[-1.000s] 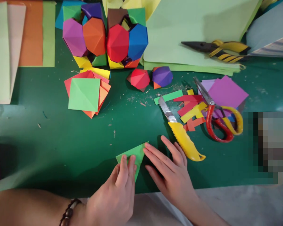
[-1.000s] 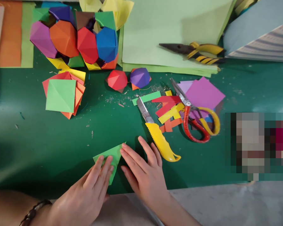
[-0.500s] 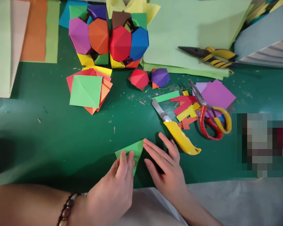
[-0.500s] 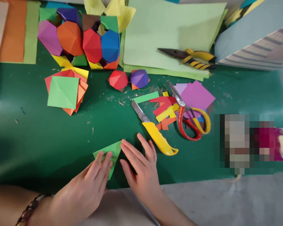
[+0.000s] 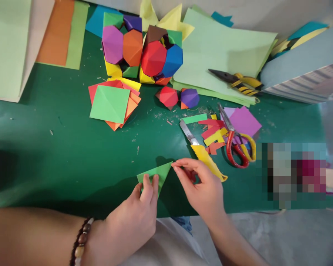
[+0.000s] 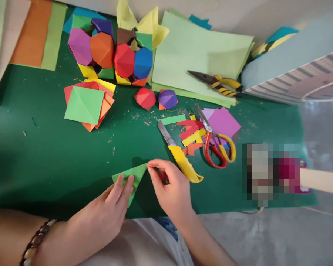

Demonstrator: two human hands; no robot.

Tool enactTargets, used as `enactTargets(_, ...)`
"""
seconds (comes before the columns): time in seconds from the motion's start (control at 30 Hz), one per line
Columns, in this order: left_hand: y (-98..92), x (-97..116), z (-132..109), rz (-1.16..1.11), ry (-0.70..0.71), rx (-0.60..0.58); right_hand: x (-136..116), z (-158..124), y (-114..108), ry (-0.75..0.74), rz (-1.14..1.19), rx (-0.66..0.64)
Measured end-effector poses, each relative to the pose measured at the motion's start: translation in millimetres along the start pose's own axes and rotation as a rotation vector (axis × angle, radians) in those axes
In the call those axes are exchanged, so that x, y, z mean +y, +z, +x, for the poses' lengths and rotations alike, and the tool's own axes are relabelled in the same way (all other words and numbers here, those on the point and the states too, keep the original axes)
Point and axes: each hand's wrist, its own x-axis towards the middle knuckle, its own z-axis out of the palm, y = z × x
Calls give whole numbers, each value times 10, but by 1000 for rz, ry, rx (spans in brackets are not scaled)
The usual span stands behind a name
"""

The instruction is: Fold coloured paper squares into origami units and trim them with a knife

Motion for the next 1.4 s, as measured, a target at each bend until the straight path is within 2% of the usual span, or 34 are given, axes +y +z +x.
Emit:
enactTargets(0.2,14,0,-2,-42,1,-28,32,-53,75,99,12,52)
enactTargets(0.3,-17,-9,3,-42,3,-55,45,-45,58,93,14,87)
enactTargets(0.4,-29,-14,19,-50,-13,-55,37,-4,53,-36,-13,65)
enactTargets(0.57,-39,-33,30,-54,-40,-63,69,104,45,-378,-142,-62)
enactTargets(0.67,-71,-48,22,-22,-24,-72,125,149,1,-487,-175,-148)
enactTargets(0.83,-100,-55,10,6,-2,-97,180,182,-68,-530,-184,-192)
enactTargets(1.03,-50,-35,-1,2,28,-113,187,213,-73,-635,-243,-205)
enactTargets(1.4,-39,-34,5,33,46,-110,188,107,-90,-718,-143,-290)
